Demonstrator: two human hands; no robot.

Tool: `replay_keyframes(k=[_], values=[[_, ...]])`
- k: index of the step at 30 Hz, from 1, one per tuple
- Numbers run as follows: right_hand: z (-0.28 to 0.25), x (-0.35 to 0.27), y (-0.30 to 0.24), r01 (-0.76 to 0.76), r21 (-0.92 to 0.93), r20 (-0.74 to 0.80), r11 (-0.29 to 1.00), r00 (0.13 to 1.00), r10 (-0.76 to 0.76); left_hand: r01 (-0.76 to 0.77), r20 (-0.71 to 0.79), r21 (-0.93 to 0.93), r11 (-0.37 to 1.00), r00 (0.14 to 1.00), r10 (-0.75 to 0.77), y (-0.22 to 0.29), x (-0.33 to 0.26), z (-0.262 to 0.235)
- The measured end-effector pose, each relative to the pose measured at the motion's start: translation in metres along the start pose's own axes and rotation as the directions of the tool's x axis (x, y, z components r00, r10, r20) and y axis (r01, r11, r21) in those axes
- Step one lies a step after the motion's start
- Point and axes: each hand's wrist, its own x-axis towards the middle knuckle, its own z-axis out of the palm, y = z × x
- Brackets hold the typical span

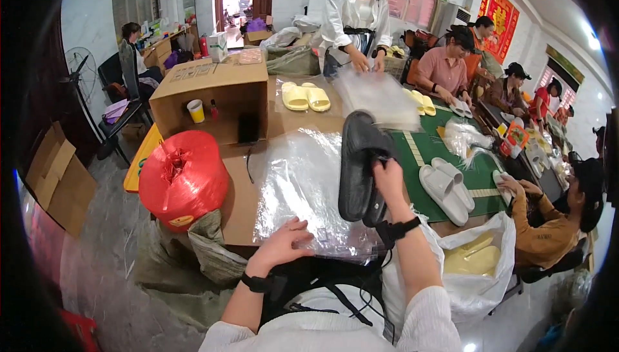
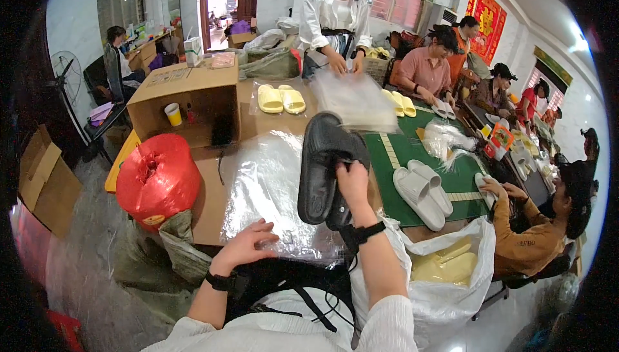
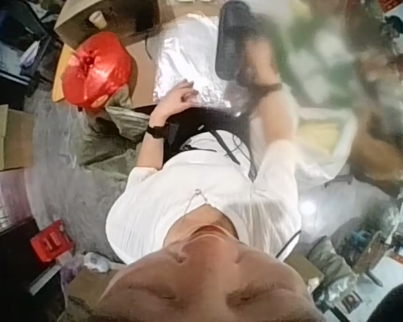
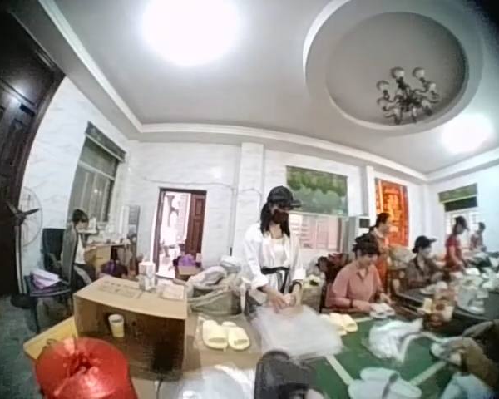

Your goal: The recorder is placing pairs of slippers into plastic bags.

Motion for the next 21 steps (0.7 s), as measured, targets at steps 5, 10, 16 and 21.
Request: replay_keyframes(k=[5, 10, 16, 21], values=[[-0.051, -0.073, 0.01, -0.072, 0.653, -0.056, 0.754, 0.988, 0.143, 0.019, -0.099, 0.051, 0.999, 0.995, -0.014, 0.005, 0.008, 0.001], [-0.095, -0.176, 0.005, -0.202, 0.855, 0.093, 0.477, 0.966, 0.242, -0.046, -0.267, 0.149, 0.988, 0.96, 0.085, 0.022, 0.028, 0.005], [-0.105, -0.222, 0.018, -0.252, 0.825, 0.17, 0.506, 0.964, 0.203, -0.031, -0.497, 0.118, 0.993, 0.863, 0.086, 0.049, 0.038, -0.008], [-0.088, -0.232, 0.012, -0.111, 0.792, 0.1, 0.6, 0.994, 0.052, 0.01, -0.513, 0.114, 0.993, 0.857, 0.05, 0.053, 0.049, -0.01]])
